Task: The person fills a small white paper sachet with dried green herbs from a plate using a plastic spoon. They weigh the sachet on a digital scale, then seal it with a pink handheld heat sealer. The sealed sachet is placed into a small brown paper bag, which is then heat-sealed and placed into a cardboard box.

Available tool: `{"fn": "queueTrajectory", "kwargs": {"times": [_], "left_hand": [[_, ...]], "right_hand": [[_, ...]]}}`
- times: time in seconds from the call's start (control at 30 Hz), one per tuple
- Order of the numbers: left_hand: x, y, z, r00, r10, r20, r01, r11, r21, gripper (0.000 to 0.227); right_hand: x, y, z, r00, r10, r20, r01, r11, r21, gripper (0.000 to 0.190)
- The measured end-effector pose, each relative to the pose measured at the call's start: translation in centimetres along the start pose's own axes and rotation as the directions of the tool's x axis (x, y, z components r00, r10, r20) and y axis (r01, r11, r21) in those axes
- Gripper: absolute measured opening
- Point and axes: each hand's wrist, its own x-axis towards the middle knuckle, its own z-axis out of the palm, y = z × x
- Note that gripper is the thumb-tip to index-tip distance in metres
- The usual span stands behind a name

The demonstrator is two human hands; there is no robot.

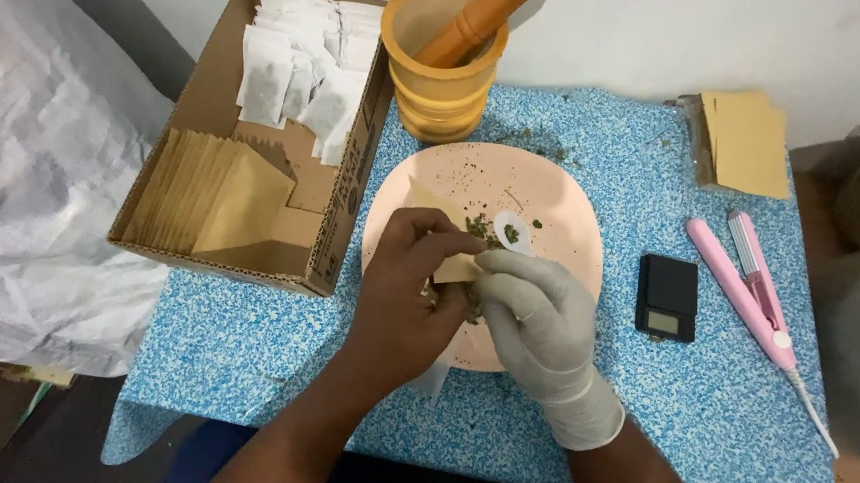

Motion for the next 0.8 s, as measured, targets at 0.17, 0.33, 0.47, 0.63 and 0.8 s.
{"fn": "queueTrajectory", "kwargs": {"times": [0.17,0.33,0.47,0.63,0.8], "left_hand": [[-0.2,0.2,0.4,0.996,-0.079,0.033,0.079,0.997,-0.001,0.036],[0.0,0.5,0.2,0.976,-0.212,0.040,0.216,0.966,-0.140,0.037],[0.1,0.4,-0.3,0.965,-0.261,0.000,0.253,0.937,-0.240,0.039],[-0.1,-0.1,-0.5,0.966,-0.251,-0.054,0.227,0.933,-0.281,0.040],[-0.2,-0.1,0.0,0.963,-0.266,-0.056,0.233,0.915,-0.329,0.040]], "right_hand": [[-0.1,0.8,-0.2,0.994,-0.112,-0.021,0.111,0.993,-0.031,0.014],[-0.1,0.3,-0.3,0.987,-0.157,-0.008,0.154,0.976,-0.152,0.019],[-0.7,0.1,-0.2,0.988,-0.149,0.035,0.153,0.945,-0.290,0.017],[-0.5,-0.5,0.1,0.992,-0.076,0.101,0.105,0.941,-0.323,0.022],[-0.9,-0.4,0.9,0.995,-0.080,0.061,0.099,0.897,-0.431,0.021]]}}
